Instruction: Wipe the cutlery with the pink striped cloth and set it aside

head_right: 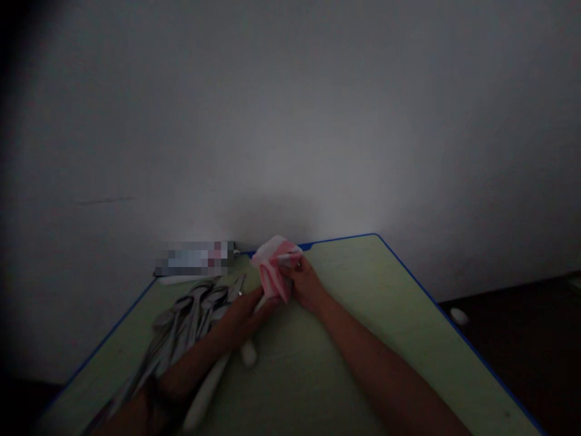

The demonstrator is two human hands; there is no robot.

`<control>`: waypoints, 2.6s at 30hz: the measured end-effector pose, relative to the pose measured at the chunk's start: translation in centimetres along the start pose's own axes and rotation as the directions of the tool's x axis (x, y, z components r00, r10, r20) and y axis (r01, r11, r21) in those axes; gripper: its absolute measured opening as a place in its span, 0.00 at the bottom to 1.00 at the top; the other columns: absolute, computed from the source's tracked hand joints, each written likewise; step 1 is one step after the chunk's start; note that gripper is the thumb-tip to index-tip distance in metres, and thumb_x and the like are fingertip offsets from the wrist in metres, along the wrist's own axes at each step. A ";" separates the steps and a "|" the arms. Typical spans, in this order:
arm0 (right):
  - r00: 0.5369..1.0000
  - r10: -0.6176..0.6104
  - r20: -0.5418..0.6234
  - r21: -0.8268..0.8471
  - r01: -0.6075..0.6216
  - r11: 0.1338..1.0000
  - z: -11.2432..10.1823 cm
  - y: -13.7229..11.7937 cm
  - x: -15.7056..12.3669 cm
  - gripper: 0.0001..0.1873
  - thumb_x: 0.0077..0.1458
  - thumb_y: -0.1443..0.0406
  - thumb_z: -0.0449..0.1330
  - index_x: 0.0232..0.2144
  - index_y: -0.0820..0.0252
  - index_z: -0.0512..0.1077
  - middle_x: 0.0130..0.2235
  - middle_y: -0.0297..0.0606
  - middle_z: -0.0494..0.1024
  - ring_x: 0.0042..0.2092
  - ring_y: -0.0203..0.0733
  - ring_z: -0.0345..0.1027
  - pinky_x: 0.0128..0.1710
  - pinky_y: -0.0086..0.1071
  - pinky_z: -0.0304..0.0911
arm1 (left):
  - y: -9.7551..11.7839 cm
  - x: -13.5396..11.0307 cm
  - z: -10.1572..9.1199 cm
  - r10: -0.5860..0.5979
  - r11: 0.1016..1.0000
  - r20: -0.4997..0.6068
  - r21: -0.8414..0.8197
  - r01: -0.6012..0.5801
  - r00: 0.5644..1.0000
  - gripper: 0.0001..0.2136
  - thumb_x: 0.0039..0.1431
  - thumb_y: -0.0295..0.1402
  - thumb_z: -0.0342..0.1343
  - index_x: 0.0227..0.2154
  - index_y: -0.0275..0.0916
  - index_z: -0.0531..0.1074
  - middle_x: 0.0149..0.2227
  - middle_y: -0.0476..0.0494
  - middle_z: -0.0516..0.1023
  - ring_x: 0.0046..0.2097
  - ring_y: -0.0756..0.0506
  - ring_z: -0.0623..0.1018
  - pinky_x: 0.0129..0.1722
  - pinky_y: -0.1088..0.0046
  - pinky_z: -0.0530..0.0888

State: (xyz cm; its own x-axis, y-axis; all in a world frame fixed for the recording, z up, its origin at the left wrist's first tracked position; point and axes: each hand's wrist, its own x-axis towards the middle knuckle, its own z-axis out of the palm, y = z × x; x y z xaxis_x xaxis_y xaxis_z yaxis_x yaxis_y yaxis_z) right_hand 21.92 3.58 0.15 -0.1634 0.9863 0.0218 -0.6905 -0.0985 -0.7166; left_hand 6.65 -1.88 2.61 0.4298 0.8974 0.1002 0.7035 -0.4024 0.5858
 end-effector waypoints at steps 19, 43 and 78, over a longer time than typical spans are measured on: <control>0.981 0.125 0.146 -0.075 -0.115 0.990 -0.4 -0.3 0.0 0.17 0.37 0.67 0.68 0.34 0.62 0.72 0.32 0.35 0.78 0.33 0.35 0.70 0.38 0.31 0.64 | 0.2 0.0 0.0 -0.036 0.999 -0.028 0.003 0.036 0.999 0.18 0.63 0.43 0.41 0.37 0.38 0.73 0.36 0.43 0.79 0.38 0.43 0.77 0.37 0.71 0.68; 0.989 0.144 -0.038 0.167 -0.135 0.977 -0.4 -0.2 1.0 0.07 0.50 0.66 0.59 0.33 0.62 0.72 0.32 0.36 0.78 0.33 0.36 0.70 0.37 0.29 0.65 | 0.6 -0.3 -0.7 0.062 0.998 0.084 0.011 -0.063 0.995 0.14 0.61 0.40 0.42 0.39 0.37 0.68 0.30 0.47 0.75 0.31 0.47 0.73 0.32 0.73 0.66; 0.990 0.131 0.045 -0.091 -0.126 0.988 -0.3 -0.1 0.2 0.16 0.44 0.56 0.64 0.33 0.62 0.73 0.31 0.36 0.77 0.34 0.37 0.69 0.37 0.31 0.62 | 1.0 -0.2 -0.7 0.020 1.000 0.150 -0.016 -0.017 0.988 0.17 0.62 0.44 0.40 0.24 0.40 0.65 0.21 0.50 0.72 0.25 0.49 0.71 0.27 0.75 0.65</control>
State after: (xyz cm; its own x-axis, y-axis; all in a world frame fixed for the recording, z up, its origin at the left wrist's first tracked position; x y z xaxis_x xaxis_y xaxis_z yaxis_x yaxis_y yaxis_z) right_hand 22.15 3.85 0.04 -0.2836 0.9581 -0.0405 -0.5971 -0.2095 -0.7743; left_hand 6.86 -2.31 3.75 0.5235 0.8519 -0.0102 0.6867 -0.4149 0.5969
